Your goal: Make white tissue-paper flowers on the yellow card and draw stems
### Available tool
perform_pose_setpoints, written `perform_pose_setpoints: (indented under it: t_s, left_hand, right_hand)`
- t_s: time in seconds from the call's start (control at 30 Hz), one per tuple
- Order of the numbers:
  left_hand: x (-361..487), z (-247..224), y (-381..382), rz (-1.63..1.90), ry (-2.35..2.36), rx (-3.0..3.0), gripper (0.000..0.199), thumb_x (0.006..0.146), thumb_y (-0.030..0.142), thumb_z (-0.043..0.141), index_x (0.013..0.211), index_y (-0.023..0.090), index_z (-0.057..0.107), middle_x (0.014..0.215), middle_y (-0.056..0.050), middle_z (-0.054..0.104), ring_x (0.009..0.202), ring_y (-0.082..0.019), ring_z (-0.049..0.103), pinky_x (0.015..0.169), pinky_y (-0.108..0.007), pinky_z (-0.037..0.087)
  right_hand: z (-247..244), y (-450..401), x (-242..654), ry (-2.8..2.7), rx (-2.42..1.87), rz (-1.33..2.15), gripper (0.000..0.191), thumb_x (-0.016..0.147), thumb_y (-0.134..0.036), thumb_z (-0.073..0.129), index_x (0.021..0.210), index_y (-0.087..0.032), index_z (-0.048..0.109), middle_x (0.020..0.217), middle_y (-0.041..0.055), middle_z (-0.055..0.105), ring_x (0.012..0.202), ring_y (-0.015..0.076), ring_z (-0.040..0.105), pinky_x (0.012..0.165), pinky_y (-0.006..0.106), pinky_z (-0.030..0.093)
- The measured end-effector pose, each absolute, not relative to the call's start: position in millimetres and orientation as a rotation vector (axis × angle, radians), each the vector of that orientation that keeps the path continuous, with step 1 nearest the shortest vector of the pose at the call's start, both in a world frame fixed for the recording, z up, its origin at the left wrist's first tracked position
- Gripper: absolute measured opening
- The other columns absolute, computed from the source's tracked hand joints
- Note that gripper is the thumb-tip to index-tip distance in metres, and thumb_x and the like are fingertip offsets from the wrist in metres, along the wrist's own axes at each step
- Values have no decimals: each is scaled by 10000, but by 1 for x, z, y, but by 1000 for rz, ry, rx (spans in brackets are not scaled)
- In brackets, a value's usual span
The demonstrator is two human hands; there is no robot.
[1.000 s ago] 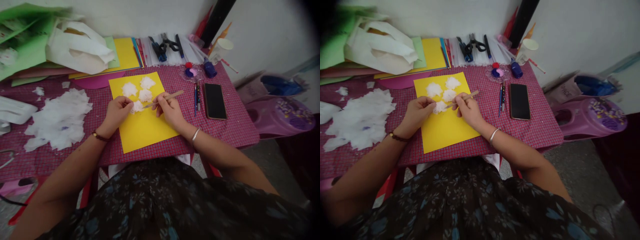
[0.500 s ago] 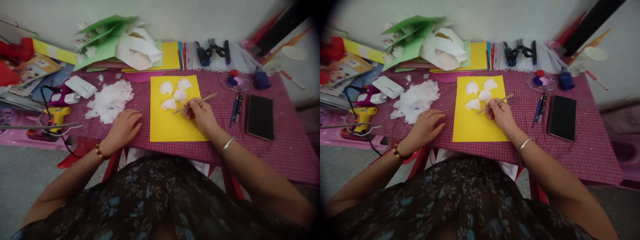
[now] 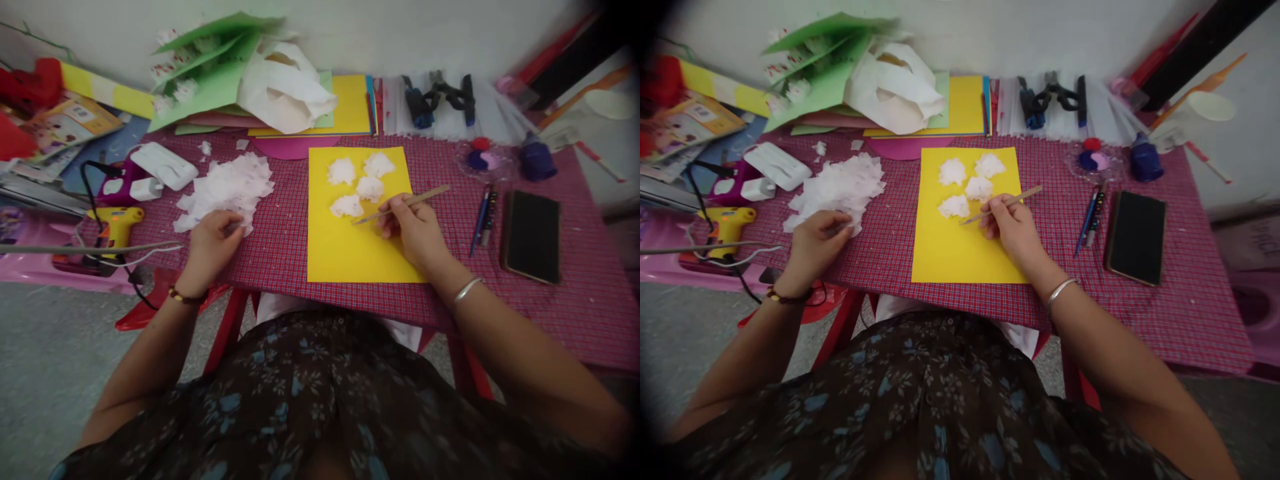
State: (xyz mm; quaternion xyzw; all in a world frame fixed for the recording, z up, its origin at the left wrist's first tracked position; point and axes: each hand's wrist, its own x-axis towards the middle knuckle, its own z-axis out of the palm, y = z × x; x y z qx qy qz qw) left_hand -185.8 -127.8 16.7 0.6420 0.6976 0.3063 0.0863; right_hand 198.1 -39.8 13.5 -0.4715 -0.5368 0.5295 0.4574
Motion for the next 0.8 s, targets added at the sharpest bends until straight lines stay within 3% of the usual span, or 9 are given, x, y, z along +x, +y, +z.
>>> perform_pose_setpoints:
  t_s: [0.13,0.33,0.43,0.53,0.67,0.8]
  left_hand:
    - [-186,18,-124,1131,2080,1701,182,883,395,692,839,225,741,848,-27,757,826,-226,705,753,-396,569]
    - [-163,60,-121,1298,1961,1740,191,884,402,746,883,211,739,1024,-52,777,869,-179,679,689,-317,516]
    - [-132,86,-101,1233,1661,1688,111,882,282,767,866,187,711,737,9,690,638,-116,556,573,-280,428]
    - [-93,97,-62,1145,1422,1637,110,890,181,769,866,178,662,662,42,640,566,-79,516,532,-240,404]
    - [-49,83,-12,1016,1312,1396,179,973,118,714,875,187,581,704,68,625,593,-50,554,576,-193,458]
    - [-41,52,4,946,1269,1190,178,940,110,715,931,218,574,677,92,594,573,-50,537,531,-162,434]
  right_hand:
    - [12,-37,199,-1313,-1154,1325,419,896,-670,755,799,-275,650,655,15,657,481,129,520,484,321,406]
    - [9,-36,199,-1297,-1124,1331,348,963,-575,728,805,-272,664,670,20,675,488,130,531,488,314,424]
    - [12,-38,195,-1279,-1121,1313,355,990,-552,704,811,-252,641,633,-13,652,482,115,510,479,280,415]
    - [16,-38,193,-1278,-1129,1322,327,1049,-434,667,793,-240,603,605,-36,627,487,98,496,495,247,430]
    - [21,-40,194,-1365,-1125,1389,293,1077,-240,636,786,-215,613,670,-15,675,551,88,556,584,233,494]
    - [24,-42,192,-1408,-1102,1432,232,1058,-211,668,828,-204,642,756,0,719,632,93,613,642,232,541]
